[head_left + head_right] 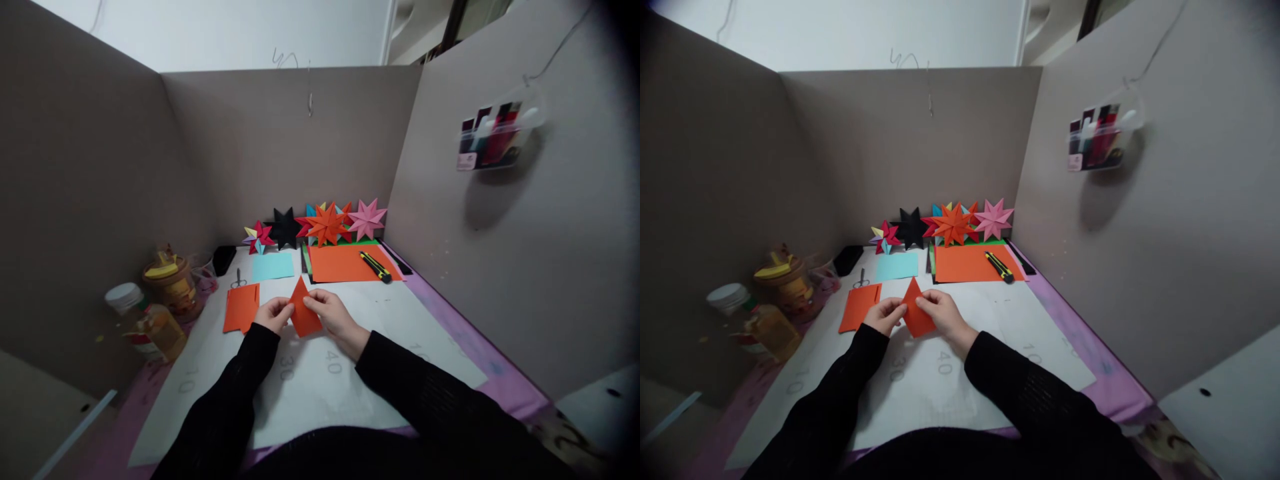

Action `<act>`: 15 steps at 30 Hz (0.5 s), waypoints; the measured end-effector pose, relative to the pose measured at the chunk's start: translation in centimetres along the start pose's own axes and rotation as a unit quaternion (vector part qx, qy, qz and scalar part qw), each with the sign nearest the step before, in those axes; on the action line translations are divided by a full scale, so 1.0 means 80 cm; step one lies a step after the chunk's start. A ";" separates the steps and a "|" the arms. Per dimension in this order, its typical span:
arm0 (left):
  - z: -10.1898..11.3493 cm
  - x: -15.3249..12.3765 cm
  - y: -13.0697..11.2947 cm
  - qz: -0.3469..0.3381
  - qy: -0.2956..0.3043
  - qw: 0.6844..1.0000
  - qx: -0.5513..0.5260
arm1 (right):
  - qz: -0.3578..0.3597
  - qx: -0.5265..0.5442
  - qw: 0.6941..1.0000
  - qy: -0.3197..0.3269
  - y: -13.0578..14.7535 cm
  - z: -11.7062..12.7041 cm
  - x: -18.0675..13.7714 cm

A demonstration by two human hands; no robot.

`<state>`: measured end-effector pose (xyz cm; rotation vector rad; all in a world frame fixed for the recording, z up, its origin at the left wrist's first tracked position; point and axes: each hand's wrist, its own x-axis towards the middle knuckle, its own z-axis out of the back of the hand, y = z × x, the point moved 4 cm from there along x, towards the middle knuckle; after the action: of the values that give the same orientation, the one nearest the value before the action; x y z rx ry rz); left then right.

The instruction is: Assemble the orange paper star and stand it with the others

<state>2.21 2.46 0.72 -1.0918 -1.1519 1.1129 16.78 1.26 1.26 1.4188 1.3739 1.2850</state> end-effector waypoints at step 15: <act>-0.001 -0.004 -0.014 -0.035 0.007 0.999 -0.017 | -0.041 0.061 0.997 0.029 0.002 -0.003 0.002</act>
<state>2.33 2.00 1.76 -1.0754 -1.1935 1.0329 16.58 1.37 1.45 1.3999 1.5565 1.2158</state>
